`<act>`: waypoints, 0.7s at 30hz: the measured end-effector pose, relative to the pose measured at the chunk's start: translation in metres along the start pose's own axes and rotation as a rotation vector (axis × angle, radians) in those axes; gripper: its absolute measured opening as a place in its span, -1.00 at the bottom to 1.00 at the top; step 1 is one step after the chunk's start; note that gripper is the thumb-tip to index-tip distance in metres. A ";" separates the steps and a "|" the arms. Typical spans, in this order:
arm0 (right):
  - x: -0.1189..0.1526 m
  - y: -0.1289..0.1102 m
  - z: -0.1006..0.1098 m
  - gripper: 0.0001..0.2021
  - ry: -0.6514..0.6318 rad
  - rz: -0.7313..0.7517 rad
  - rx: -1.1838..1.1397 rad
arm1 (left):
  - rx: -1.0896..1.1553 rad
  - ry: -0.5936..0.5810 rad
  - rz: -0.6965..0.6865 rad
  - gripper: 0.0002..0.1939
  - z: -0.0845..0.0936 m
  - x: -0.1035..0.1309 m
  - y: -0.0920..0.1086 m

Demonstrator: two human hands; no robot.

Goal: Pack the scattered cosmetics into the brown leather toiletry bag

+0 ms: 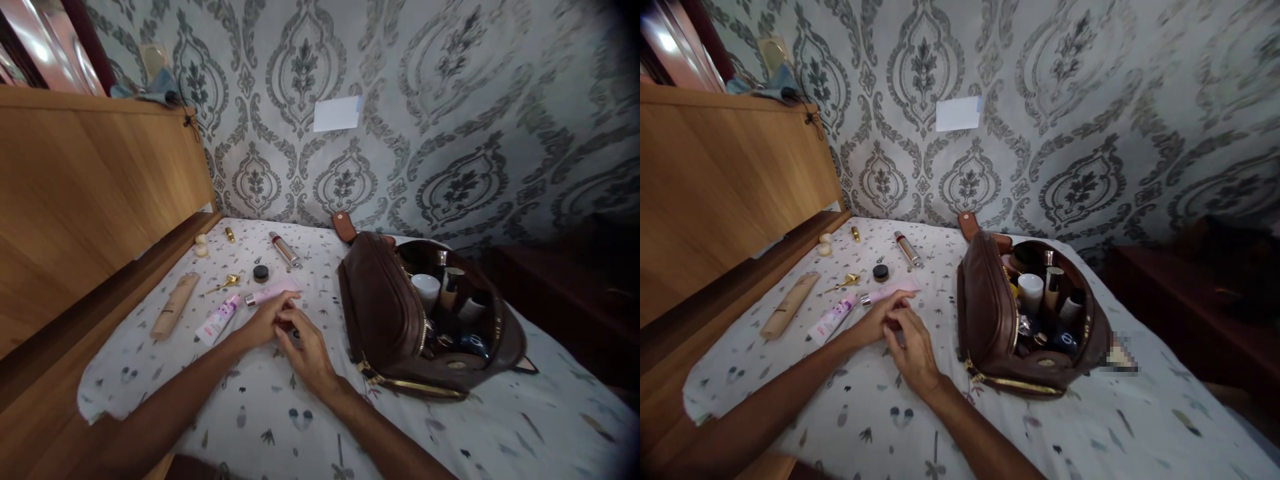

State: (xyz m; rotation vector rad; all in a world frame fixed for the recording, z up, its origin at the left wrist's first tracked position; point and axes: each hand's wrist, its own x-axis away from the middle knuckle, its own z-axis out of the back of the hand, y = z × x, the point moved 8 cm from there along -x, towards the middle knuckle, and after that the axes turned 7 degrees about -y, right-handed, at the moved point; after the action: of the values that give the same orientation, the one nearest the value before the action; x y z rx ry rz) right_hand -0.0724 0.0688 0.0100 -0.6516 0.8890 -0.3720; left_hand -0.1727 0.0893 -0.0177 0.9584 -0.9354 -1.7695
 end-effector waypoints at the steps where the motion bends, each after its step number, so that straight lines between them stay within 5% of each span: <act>1: -0.001 -0.002 0.000 -0.88 -0.007 0.001 -0.007 | -0.028 -0.003 -0.010 -0.47 0.000 0.000 0.000; 8: -0.004 -0.005 0.005 -0.88 0.022 -0.027 -0.078 | -0.095 0.003 0.006 -0.50 0.002 0.000 0.006; 12: 0.000 0.002 0.012 -0.83 0.102 -0.113 -0.094 | -0.298 -0.013 0.065 -0.53 0.015 -0.001 0.028; 16: 0.003 0.008 0.014 -0.83 0.133 -0.175 -0.095 | -0.650 0.006 0.152 -0.81 0.053 0.008 0.051; 21: 0.002 0.006 0.016 -0.84 0.141 -0.184 -0.100 | -0.783 0.070 0.420 -0.54 0.116 0.045 0.019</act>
State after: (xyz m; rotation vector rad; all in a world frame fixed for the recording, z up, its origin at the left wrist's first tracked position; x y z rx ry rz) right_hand -0.0580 0.0782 0.0116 -0.8105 0.9889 -0.5464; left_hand -0.2832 0.0639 0.0381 0.2841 -0.2973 -1.5197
